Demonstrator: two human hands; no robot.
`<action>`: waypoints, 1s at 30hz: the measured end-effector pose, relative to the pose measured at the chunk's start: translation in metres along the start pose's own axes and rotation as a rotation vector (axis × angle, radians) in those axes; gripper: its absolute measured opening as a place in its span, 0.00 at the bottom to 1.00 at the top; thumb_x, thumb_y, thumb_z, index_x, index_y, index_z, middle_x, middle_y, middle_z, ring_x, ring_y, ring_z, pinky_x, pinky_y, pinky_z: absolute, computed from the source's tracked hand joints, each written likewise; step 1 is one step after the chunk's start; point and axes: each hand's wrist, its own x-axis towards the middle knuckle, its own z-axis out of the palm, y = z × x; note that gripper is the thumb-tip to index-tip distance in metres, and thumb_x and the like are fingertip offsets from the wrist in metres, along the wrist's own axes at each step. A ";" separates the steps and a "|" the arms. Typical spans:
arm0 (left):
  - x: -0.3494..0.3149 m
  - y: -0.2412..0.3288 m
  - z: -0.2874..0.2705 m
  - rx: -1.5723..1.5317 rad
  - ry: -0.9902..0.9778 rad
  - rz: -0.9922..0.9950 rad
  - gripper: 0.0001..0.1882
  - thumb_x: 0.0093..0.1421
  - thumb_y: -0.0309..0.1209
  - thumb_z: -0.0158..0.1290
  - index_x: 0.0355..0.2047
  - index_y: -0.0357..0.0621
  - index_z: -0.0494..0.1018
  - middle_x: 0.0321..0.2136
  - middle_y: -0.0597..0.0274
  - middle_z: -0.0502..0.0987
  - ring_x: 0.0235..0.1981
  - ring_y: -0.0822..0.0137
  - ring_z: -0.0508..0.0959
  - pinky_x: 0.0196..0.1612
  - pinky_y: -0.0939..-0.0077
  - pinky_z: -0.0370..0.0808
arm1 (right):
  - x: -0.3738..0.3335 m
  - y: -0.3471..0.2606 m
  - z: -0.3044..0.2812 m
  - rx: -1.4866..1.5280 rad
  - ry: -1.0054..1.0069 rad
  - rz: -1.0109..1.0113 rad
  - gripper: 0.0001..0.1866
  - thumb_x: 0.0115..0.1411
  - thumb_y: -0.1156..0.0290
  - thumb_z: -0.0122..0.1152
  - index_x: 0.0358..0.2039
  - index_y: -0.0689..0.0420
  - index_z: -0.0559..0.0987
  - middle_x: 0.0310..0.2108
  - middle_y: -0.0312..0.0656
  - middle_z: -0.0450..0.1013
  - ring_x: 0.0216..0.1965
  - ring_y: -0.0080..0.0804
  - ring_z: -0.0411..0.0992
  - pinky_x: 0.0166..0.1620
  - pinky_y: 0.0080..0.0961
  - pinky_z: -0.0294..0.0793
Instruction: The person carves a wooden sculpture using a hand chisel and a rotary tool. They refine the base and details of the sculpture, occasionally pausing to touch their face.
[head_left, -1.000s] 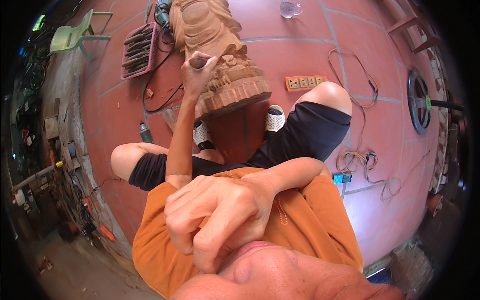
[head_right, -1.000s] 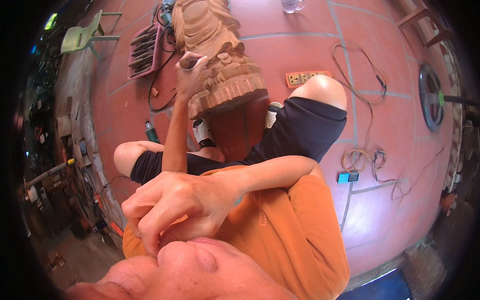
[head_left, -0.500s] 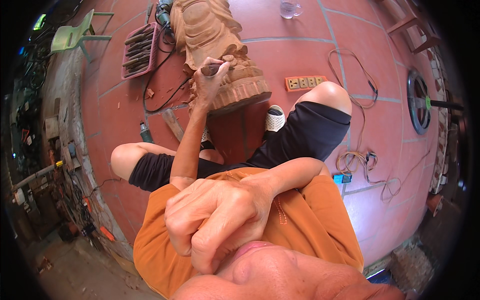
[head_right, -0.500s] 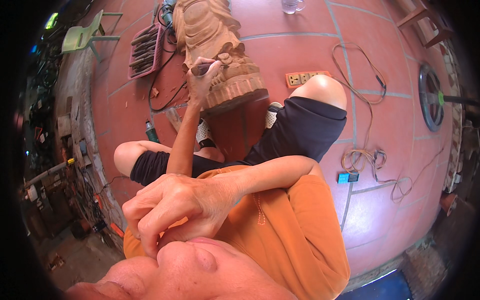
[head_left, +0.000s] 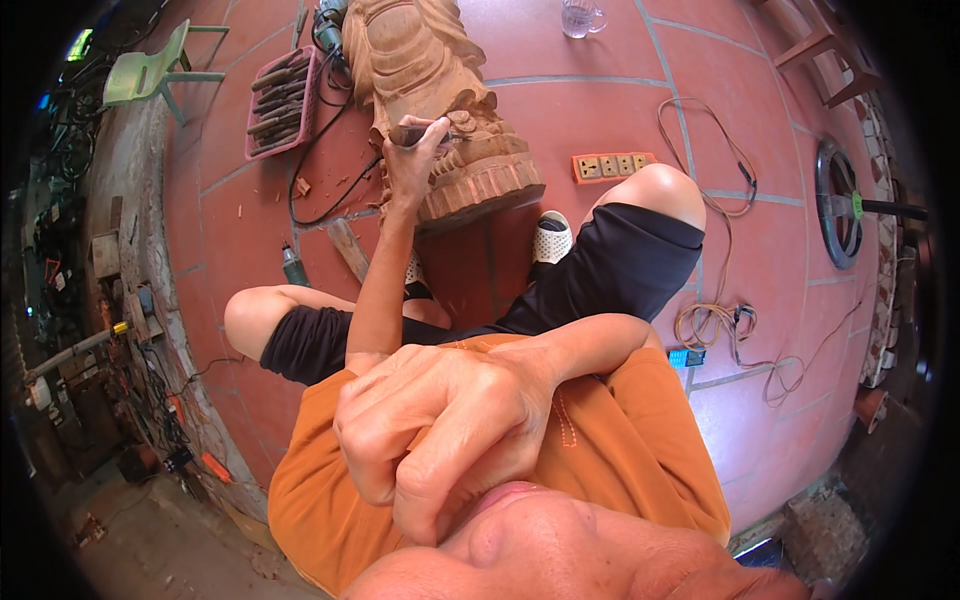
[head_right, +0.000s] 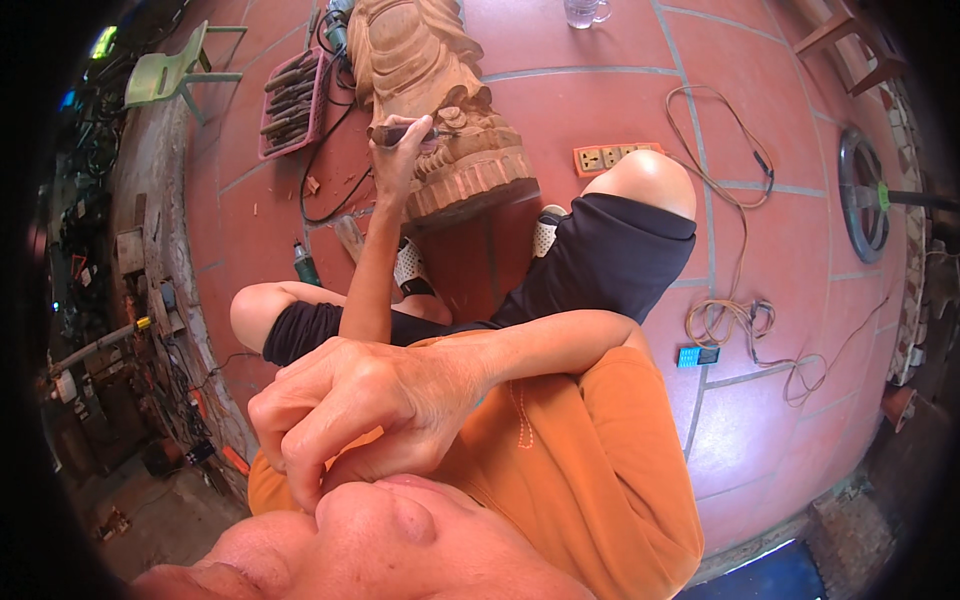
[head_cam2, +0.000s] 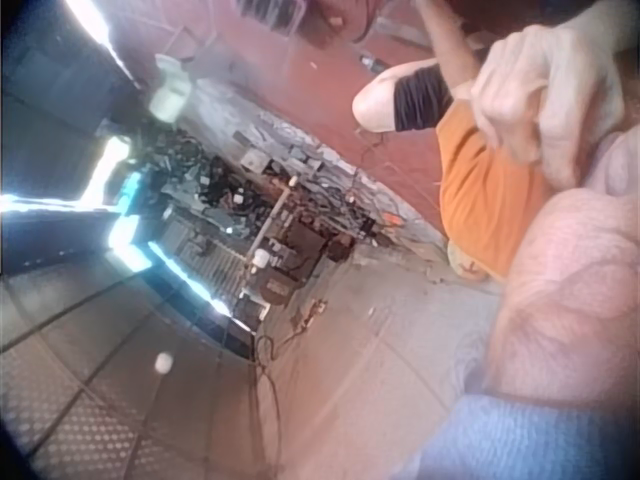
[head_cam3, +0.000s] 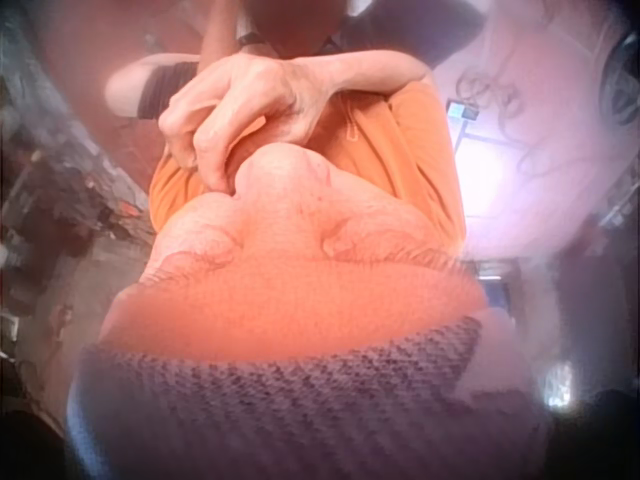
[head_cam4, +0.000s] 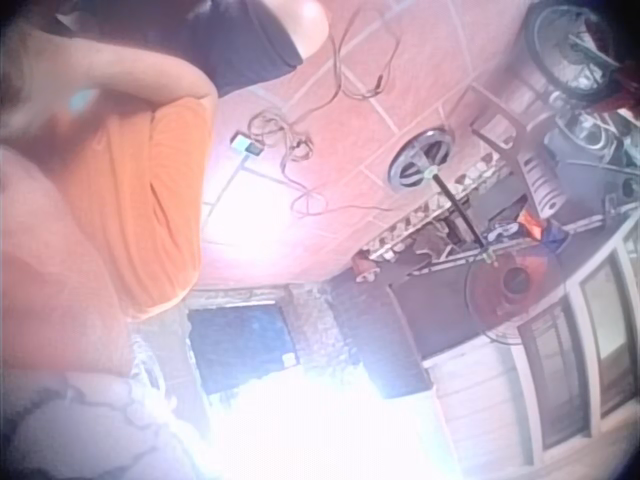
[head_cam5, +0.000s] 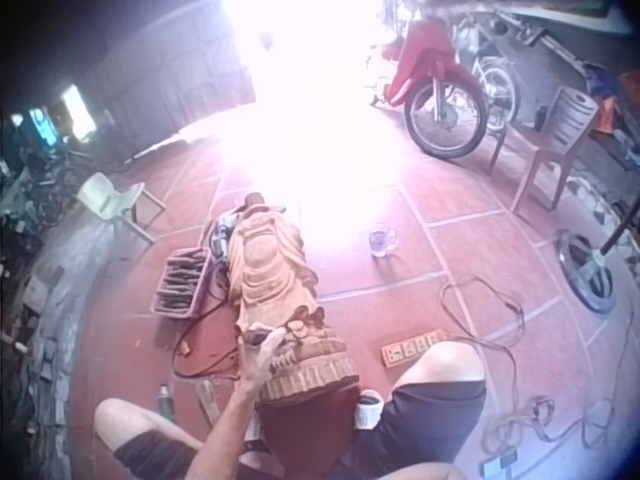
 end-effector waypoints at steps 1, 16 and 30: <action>0.002 0.004 0.001 0.023 -0.003 -0.019 0.08 0.60 0.27 0.61 0.32 0.34 0.77 0.27 0.57 0.81 0.26 0.71 0.82 0.29 0.80 0.79 | -0.001 0.003 0.002 -0.035 0.036 -0.038 0.05 0.60 0.72 0.63 0.27 0.57 0.79 0.27 0.39 0.69 0.27 0.35 0.69 0.30 0.30 0.66; -0.005 -0.001 0.005 -0.019 0.084 0.009 0.08 0.60 0.28 0.61 0.31 0.34 0.76 0.26 0.56 0.81 0.26 0.71 0.82 0.29 0.81 0.79 | -0.007 0.011 0.012 0.087 0.079 -0.002 0.10 0.63 0.67 0.62 0.25 0.54 0.80 0.26 0.38 0.68 0.25 0.32 0.67 0.28 0.29 0.62; -0.002 0.008 0.003 0.091 -0.050 0.025 0.09 0.60 0.29 0.62 0.32 0.35 0.75 0.25 0.59 0.80 0.23 0.73 0.81 0.26 0.83 0.76 | 0.002 -0.009 -0.055 0.077 -0.109 0.427 0.20 0.57 0.69 0.68 0.50 0.59 0.79 0.44 0.41 0.76 0.39 0.31 0.75 0.40 0.24 0.77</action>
